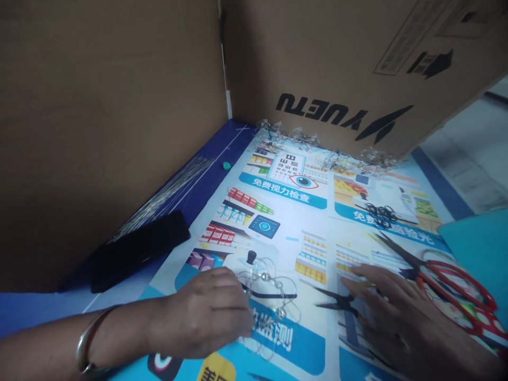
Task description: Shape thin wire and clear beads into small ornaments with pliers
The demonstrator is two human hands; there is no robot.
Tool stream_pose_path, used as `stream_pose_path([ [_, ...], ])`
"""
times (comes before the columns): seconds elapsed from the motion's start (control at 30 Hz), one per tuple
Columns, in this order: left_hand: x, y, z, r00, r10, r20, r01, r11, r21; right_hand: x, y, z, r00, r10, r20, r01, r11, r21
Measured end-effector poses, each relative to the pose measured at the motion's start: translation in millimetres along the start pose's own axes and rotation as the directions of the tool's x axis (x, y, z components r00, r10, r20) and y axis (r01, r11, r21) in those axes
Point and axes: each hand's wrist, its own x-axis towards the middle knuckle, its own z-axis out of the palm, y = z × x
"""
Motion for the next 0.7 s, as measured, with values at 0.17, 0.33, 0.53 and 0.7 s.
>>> stream_pose_path([
  [0.17, 1.7, -6.0, -0.6, 0.969, -0.207, -0.131, 0.198, 0.977, -0.079, -4.6, 0.2, 2.2, 0.999, -0.01, -0.036, 0.01, 1.0, -0.015],
  [0.33, -0.3, -12.5, 4.5, 0.938, -0.304, -0.169, 0.289, 0.951, -0.106, 8.6, -7.3, 4.7, 0.992, 0.01, -0.123, -0.022, 0.996, -0.092],
  [0.53, -2.3, -17.9, 9.0, 0.92, -0.362, -0.146, 0.351, 0.931, -0.098, 18.1, -11.3, 8.9, 0.981, 0.054, -0.186, -0.086, 0.982, -0.168],
  [0.7, -3.3, -17.9, 13.1, 0.908, -0.405, -0.11, 0.4, 0.914, -0.069, 16.8, -13.0, 11.4, 0.967, 0.144, -0.211, -0.173, 0.977, -0.123],
])
